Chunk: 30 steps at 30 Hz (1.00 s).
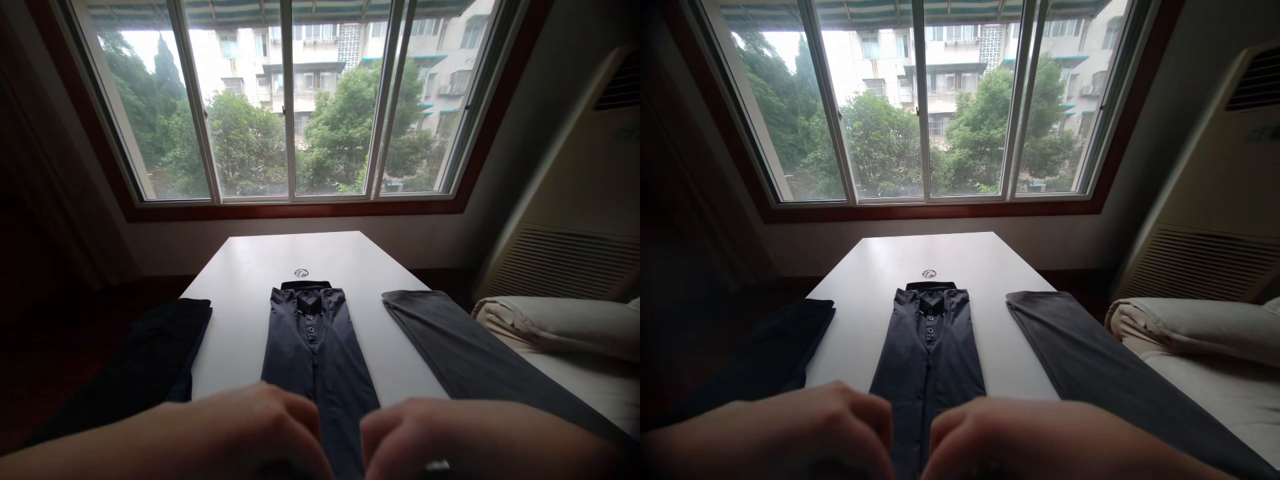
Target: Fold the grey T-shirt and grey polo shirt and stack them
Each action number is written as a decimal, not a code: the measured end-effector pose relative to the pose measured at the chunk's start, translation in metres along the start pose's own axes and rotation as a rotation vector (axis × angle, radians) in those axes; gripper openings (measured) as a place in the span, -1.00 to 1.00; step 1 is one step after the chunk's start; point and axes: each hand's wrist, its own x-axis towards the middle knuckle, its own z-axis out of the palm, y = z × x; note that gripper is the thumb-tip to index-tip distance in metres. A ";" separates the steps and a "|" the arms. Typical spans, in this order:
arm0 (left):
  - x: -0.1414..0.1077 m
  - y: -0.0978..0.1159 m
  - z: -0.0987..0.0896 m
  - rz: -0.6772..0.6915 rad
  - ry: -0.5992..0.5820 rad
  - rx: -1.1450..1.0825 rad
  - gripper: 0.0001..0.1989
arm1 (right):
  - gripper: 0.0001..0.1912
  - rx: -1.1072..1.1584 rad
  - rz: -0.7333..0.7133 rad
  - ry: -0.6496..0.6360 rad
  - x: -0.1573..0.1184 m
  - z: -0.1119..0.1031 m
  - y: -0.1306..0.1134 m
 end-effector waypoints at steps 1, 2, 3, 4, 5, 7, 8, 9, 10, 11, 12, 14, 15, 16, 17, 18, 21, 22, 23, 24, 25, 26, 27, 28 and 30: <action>0.005 0.001 -0.013 -0.014 0.024 0.007 -0.82 | -0.66 0.007 0.034 0.012 0.006 -0.015 -0.001; 0.011 -0.003 -0.026 -0.028 0.062 0.019 -0.80 | -0.64 0.007 0.076 0.030 0.012 -0.029 0.002; 0.015 -0.011 -0.037 -0.043 0.107 0.038 -0.79 | -0.63 0.008 0.115 0.049 0.019 -0.043 0.008; 0.021 -0.022 -0.048 -0.056 0.140 0.057 -0.78 | -0.60 0.004 0.143 0.060 0.026 -0.057 0.017; 0.027 -0.036 -0.058 -0.071 0.160 0.076 -0.78 | -0.57 0.004 0.166 0.068 0.033 -0.072 0.029; 0.041 -0.067 -0.079 -0.105 0.155 0.105 -0.75 | -0.52 0.024 0.184 0.075 0.050 -0.100 0.055; 0.049 -0.083 -0.090 -0.121 0.140 0.112 -0.74 | -0.50 0.042 0.191 0.080 0.058 -0.113 0.069; 0.057 -0.099 -0.100 -0.131 0.124 0.115 -0.72 | -0.48 0.065 0.202 0.080 0.067 -0.126 0.083; 0.066 -0.113 -0.110 -0.136 0.116 0.118 -0.72 | -0.47 0.083 0.216 0.081 0.076 -0.138 0.097; 0.074 -0.127 -0.120 -0.137 0.116 0.123 -0.71 | -0.46 0.095 0.229 0.084 0.084 -0.150 0.109; 0.083 -0.141 -0.129 -0.138 0.120 0.126 -0.72 | -0.46 0.099 0.245 0.089 0.093 -0.161 0.122; 0.097 -0.167 -0.146 -0.144 0.142 0.126 -0.73 | -0.47 0.076 0.279 0.108 0.108 -0.181 0.145; 0.104 -0.180 -0.153 -0.149 0.153 0.124 -0.74 | -0.47 0.056 0.298 0.120 0.115 -0.190 0.156; 0.111 -0.193 -0.159 -0.157 0.163 0.120 -0.74 | -0.48 0.031 0.319 0.132 0.122 -0.198 0.168; 0.117 -0.206 -0.164 -0.164 0.172 0.118 -0.75 | -0.50 0.003 0.339 0.142 0.129 -0.206 0.178; 0.124 -0.220 -0.169 -0.171 0.179 0.118 -0.74 | -0.51 -0.028 0.360 0.153 0.136 -0.212 0.189; 0.142 -0.262 -0.178 -0.196 0.202 0.152 -0.74 | -0.55 -0.133 0.452 0.196 0.158 -0.226 0.217; 0.147 -0.275 -0.180 -0.208 0.211 0.171 -0.73 | -0.55 -0.167 0.485 0.208 0.165 -0.228 0.226; 0.152 -0.288 -0.181 -0.224 0.217 0.197 -0.73 | -0.55 -0.199 0.513 0.215 0.171 -0.229 0.234; 0.157 -0.299 -0.182 -0.238 0.220 0.229 -0.73 | -0.54 -0.228 0.532 0.215 0.178 -0.230 0.242; 0.161 -0.309 -0.182 -0.250 0.217 0.267 -0.72 | -0.54 -0.258 0.541 0.211 0.183 -0.230 0.250; 0.165 -0.318 -0.181 -0.260 0.210 0.307 -0.72 | -0.53 -0.291 0.545 0.207 0.188 -0.229 0.258; 0.168 -0.326 -0.180 -0.266 0.203 0.348 -0.72 | -0.52 -0.327 0.548 0.205 0.191 -0.228 0.265; 0.170 -0.333 -0.179 -0.271 0.197 0.388 -0.72 | -0.52 -0.360 0.551 0.209 0.194 -0.226 0.272; 0.173 -0.342 -0.175 -0.297 0.194 0.477 -0.73 | -0.52 -0.410 0.558 0.221 0.198 -0.222 0.284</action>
